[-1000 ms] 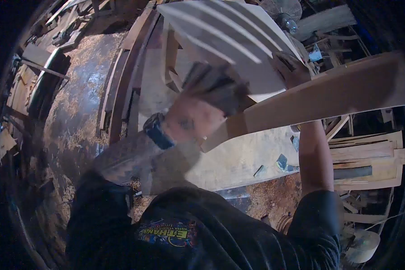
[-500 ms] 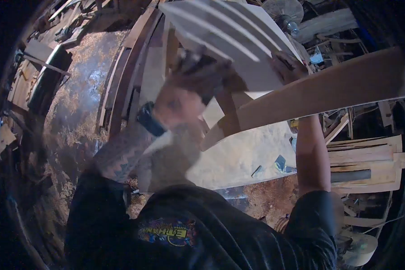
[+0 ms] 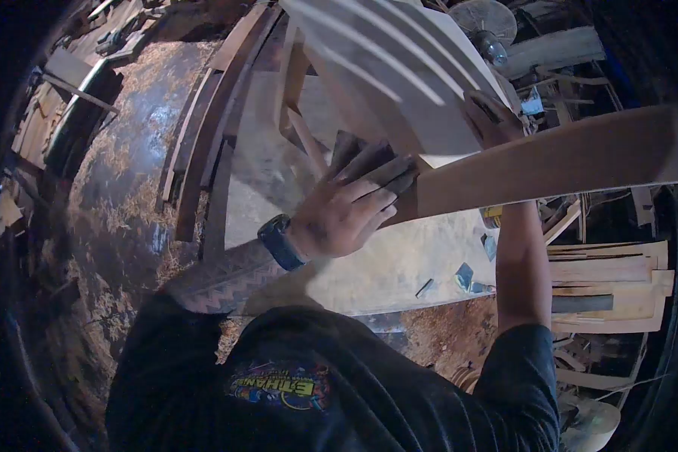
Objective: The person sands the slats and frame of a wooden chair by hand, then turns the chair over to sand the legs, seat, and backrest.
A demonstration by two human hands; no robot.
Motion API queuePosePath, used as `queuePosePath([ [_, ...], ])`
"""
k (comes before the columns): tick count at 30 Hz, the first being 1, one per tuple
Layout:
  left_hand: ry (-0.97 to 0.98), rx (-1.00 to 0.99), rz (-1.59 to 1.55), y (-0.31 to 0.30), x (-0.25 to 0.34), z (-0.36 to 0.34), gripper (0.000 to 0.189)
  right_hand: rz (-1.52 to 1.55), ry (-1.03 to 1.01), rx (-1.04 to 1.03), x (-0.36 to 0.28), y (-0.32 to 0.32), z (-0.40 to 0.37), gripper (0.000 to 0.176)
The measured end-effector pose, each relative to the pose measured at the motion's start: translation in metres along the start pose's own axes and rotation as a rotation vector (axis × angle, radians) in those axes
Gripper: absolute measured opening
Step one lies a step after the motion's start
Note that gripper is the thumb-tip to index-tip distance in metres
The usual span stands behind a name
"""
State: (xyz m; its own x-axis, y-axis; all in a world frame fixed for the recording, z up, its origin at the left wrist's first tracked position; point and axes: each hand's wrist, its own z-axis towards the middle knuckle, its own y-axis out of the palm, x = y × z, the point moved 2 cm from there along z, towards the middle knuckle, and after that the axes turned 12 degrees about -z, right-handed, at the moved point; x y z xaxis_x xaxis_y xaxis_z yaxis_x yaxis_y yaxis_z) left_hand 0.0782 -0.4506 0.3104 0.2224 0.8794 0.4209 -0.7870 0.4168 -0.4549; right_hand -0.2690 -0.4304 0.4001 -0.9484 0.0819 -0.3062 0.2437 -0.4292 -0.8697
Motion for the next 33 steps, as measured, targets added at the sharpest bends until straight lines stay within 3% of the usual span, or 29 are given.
queuePosePath([
  [1,-0.038,0.041,-0.053,0.009,0.003,-0.008,0.040,-0.025,-0.016,0.009,0.001,0.001,-0.001,0.033],
  [4,-0.438,0.296,-0.655,0.074,0.002,-0.076,0.038,0.061,0.058,-0.003,0.007,0.002,-0.002,0.033],
  [6,-0.619,0.422,-0.795,0.087,0.006,-0.097,0.039,0.285,0.226,-0.042,0.012,0.006,0.003,0.036],
  [7,-0.716,0.482,-0.873,0.094,0.004,-0.106,0.039,0.258,0.244,-0.054,0.018,0.004,0.003,0.038],
  [9,-0.733,0.501,-0.846,0.101,-0.009,-0.117,0.039,0.196,0.317,-0.089,0.023,0.006,-0.002,0.041],
  [11,-0.391,0.473,-0.646,0.076,-0.011,-0.085,0.039,0.128,0.403,-0.106,0.001,-0.003,0.003,0.043],
  [12,-0.368,0.537,-0.847,0.088,-0.006,-0.080,0.042,0.106,0.368,-0.095,-0.003,-0.002,0.003,0.043],
  [15,-0.316,0.374,-0.644,0.071,0.021,-0.036,0.052,0.039,0.268,-0.046,-0.012,-0.003,0.003,0.041],
  [18,-0.369,0.419,-0.611,0.108,0.017,-0.069,0.062,0.088,0.378,-0.114,-0.005,-0.005,0.003,0.040],
  [21,-0.373,0.418,-0.500,0.116,0.018,-0.085,0.061,-0.068,0.319,-0.082,0.001,-0.007,0.004,0.041],
  [23,-0.364,0.395,-0.467,0.108,0.032,-0.067,0.061,-0.087,0.255,-0.081,0.008,-0.006,0.004,0.042],
  [24,-0.304,0.505,-0.425,0.091,0.038,-0.042,0.060,-0.094,0.222,-0.082,0.013,-0.006,0.004,0.042],
  [26,-0.349,0.526,-0.460,0.092,0.038,-0.036,0.060,-0.182,0.008,-0.064,0.027,-0.007,0.004,0.042],
  [28,-0.348,0.543,-0.448,0.106,0.033,-0.051,0.063,-0.218,0.001,-0.068,0.014,-0.009,0.005,0.041],
  [30,-0.403,0.520,-0.417,0.112,0.026,-0.072,0.064,-0.196,0.204,-0.072,-0.004,-0.010,0.003,0.041],
  [33,-0.402,0.573,-0.424,0.103,0.035,-0.057,0.063,-0.176,0.190,-0.104,0.008,-0.010,0.006,0.042],
])
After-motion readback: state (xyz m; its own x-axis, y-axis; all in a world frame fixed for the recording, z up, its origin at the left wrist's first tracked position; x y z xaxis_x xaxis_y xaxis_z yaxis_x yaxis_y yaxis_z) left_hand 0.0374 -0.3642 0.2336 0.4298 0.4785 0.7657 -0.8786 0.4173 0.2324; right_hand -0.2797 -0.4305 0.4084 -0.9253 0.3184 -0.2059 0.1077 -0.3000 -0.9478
